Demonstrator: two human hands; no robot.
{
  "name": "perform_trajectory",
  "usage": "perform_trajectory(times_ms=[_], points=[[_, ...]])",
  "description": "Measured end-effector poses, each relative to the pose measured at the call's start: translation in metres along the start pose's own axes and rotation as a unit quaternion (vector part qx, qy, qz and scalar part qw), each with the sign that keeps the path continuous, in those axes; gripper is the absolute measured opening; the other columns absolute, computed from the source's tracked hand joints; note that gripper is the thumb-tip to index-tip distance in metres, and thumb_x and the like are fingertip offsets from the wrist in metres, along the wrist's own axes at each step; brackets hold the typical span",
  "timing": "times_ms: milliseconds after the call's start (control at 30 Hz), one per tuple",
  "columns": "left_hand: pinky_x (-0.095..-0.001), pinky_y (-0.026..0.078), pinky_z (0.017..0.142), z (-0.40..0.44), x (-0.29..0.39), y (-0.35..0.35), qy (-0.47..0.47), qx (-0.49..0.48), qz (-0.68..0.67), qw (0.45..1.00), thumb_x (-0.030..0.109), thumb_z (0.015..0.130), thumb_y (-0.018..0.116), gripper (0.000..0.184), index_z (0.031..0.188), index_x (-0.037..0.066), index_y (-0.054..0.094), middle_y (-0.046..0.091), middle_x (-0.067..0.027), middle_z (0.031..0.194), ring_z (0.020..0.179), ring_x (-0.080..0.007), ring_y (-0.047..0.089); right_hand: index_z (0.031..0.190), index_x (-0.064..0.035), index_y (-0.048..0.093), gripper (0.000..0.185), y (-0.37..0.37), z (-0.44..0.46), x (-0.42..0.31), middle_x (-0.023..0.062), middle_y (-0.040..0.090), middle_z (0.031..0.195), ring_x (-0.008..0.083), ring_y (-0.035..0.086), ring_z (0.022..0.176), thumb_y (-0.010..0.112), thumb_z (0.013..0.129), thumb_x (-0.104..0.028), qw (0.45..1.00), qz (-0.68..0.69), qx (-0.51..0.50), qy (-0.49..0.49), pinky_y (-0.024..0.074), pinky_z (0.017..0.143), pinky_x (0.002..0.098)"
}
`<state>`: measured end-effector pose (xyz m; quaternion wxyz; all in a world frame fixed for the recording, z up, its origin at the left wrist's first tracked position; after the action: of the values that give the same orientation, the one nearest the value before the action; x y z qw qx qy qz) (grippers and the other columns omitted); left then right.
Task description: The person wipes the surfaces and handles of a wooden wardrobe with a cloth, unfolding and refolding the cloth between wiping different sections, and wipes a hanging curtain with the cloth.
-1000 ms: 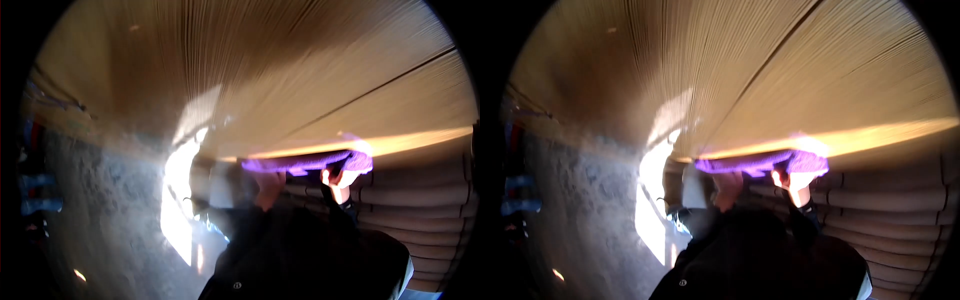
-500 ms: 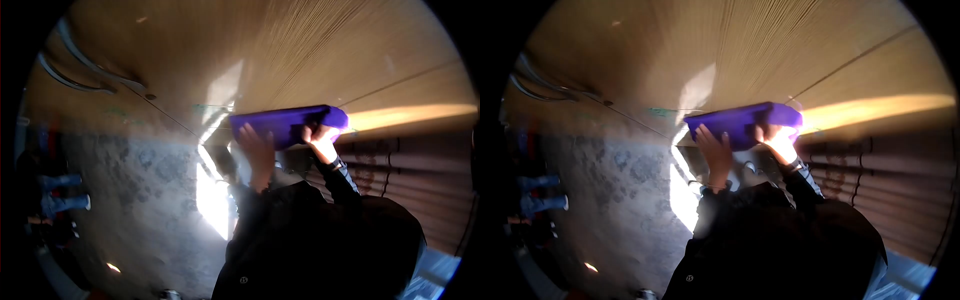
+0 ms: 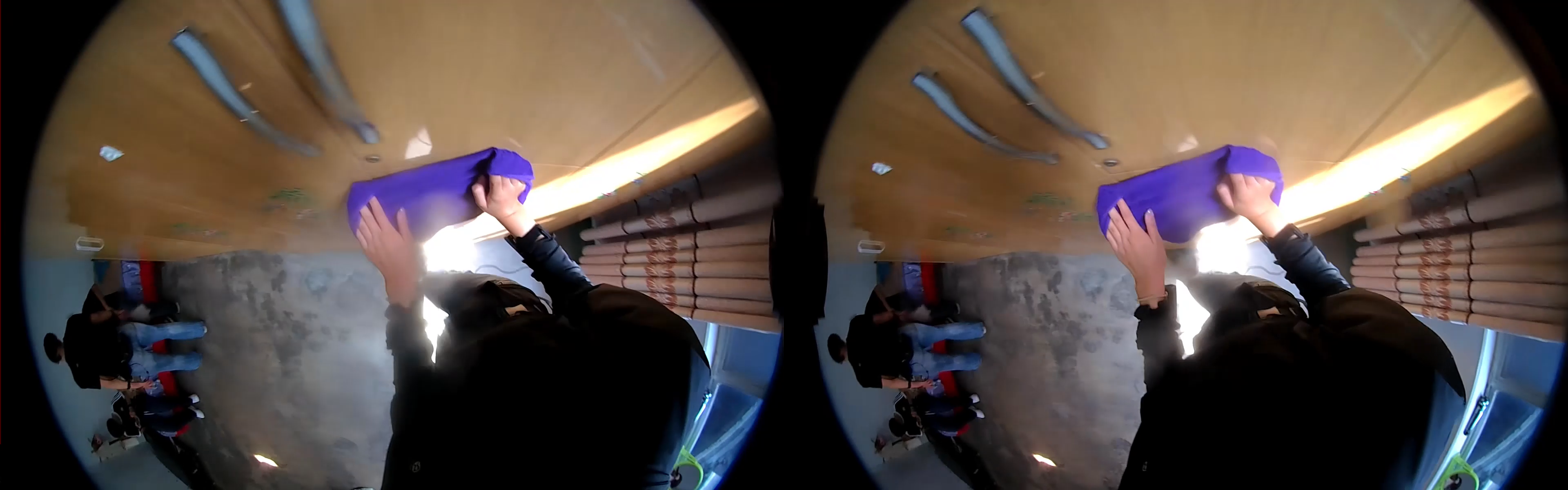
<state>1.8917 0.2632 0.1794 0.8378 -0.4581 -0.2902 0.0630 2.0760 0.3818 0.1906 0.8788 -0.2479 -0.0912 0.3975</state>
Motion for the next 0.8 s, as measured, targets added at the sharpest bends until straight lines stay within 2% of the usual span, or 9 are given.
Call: perform_trajectory(times_ms=[233, 400, 467, 533, 600, 633, 733, 767, 800], points=[[-0.0447, 0.034, 0.090, 0.027, -0.099, -0.020, 0.044, 0.008, 0.093, 0.995, 0.032, 0.084, 0.055, 0.053, 0.122, -0.002, 0.043, 0.046, -0.0223, 0.117, 0.103, -0.0370, 0.046, 0.112, 0.0032, 0.053, 0.054, 0.062, 0.012, -0.067, 0.0184, 0.058, 0.089, 0.0342, 0.059, 0.077, 0.059, 0.066, -0.026, 1.000, -0.011, 0.013, 0.027, 0.0461, 0.072, 0.0421], [-0.0404, 0.041, 0.072, 0.063, -0.167, -0.007, 0.118, 0.000, 0.107, 0.987, 0.036, 0.081, 0.058, 0.043, 0.111, 0.006, 0.053, 0.054, -0.0129, 0.100, 0.083, -0.0287, 0.051, 0.118, 0.0069, 0.045, 0.061, 0.122, -0.021, -0.086, 0.0261, 0.053, 0.106, 0.0429, 0.051, 0.097, 0.056, 0.070, -0.029, 0.995, -0.018, 0.031, 0.097, 0.0380, 0.086, 0.0488], [-0.0418, 0.040, 0.073, 0.074, -0.196, 0.000, 0.133, -0.043, 0.069, 0.988, 0.034, 0.080, 0.060, 0.042, 0.108, 0.004, 0.055, 0.053, -0.0142, 0.099, 0.083, -0.0305, 0.050, 0.118, 0.0110, 0.042, 0.054, 0.149, -0.032, -0.092, 0.0298, 0.047, 0.117, 0.0451, 0.045, 0.109, 0.050, 0.079, -0.025, 0.980, 0.050, -0.024, 0.191, 0.0327, 0.094, 0.0499], [-0.0390, 0.041, 0.071, 0.088, -0.221, -0.001, 0.191, -0.024, 0.031, 0.981, 0.031, 0.079, 0.061, 0.039, 0.108, 0.006, 0.055, 0.054, -0.0120, 0.097, 0.083, -0.0288, 0.052, 0.128, 0.0113, 0.030, 0.066, 0.171, -0.030, -0.107, 0.0322, 0.037, 0.128, 0.0446, 0.033, 0.121, 0.047, 0.082, -0.033, 0.946, 0.130, -0.072, 0.287, 0.0232, 0.102, 0.0485], [-0.0378, 0.042, 0.070, 0.106, -0.238, -0.012, 0.216, -0.019, 0.023, 0.976, 0.028, 0.078, 0.063, 0.038, 0.108, 0.007, 0.055, 0.055, -0.0111, 0.096, 0.082, -0.0277, 0.052, 0.134, 0.0099, 0.019, 0.078, 0.179, -0.024, -0.133, 0.0322, 0.026, 0.135, 0.0435, 0.024, 0.127, 0.043, 0.085, -0.045, 0.973, -0.016, 0.072, 0.219, 0.0144, 0.105, 0.0478], [-0.0378, 0.042, 0.070, 0.111, -0.246, -0.014, 0.215, -0.020, 0.022, 0.976, 0.028, 0.078, 0.063, 0.038, 0.108, 0.007, 0.055, 0.055, -0.0111, 0.096, 0.082, -0.0277, 0.052, 0.135, 0.0098, 0.014, 0.085, 0.194, -0.033, -0.137, 0.0309, 0.019, 0.139, 0.0411, 0.019, 0.130, 0.040, 0.085, -0.054, 0.954, 0.039, 0.139, 0.261, 0.0110, 0.106, 0.0479], [-0.0371, 0.041, 0.067, 0.147, -0.294, -0.032, 0.239, 0.008, 0.035, 0.970, 0.026, 0.077, 0.064, 0.035, 0.106, 0.008, 0.056, 0.055, -0.0087, 0.093, 0.079, -0.0255, 0.052, 0.135, 0.0106, 0.012, 0.089, 0.213, 0.006, -0.184, 0.0281, 0.018, 0.139, 0.0374, 0.020, 0.129, 0.038, 0.085, -0.058, 0.954, 0.004, 0.136, 0.267, 0.0123, 0.106, 0.0472], [-0.0365, 0.041, 0.066, 0.151, -0.303, -0.033, 0.244, 0.003, 0.039, 0.969, 0.026, 0.077, 0.065, 0.034, 0.104, 0.009, 0.057, 0.054, -0.0074, 0.090, 0.076, -0.0245, 0.052, 0.135, 0.0102, 0.014, 0.083, 0.218, 0.015, -0.193, 0.0321, 0.026, 0.133, 0.0433, 0.026, 0.122, 0.033, 0.086, -0.055, 0.947, 0.033, 0.137, 0.289, 0.0126, 0.102, 0.0522], [-0.0359, 0.041, 0.065, 0.155, -0.311, -0.036, 0.248, -0.003, 0.043, 0.968, 0.026, 0.077, 0.065, 0.032, 0.102, 0.009, 0.057, 0.054, -0.0061, 0.087, 0.074, -0.0234, 0.051, 0.135, 0.0102, 0.014, 0.083, 0.223, 0.022, -0.206, 0.0321, 0.026, 0.133, 0.0433, 0.026, 0.122, 0.033, 0.086, -0.055, 0.949, 0.036, 0.130, 0.284, 0.0126, 0.102, 0.0522]])
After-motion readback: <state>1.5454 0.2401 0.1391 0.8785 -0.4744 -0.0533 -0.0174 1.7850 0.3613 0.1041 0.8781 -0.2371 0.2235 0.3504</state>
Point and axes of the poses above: each hand's wrist, its own z-axis towards the middle knuckle, its own y-axis out of the palm, x = y × z, the point moved 6 cm from there along z, towards the middle knuckle
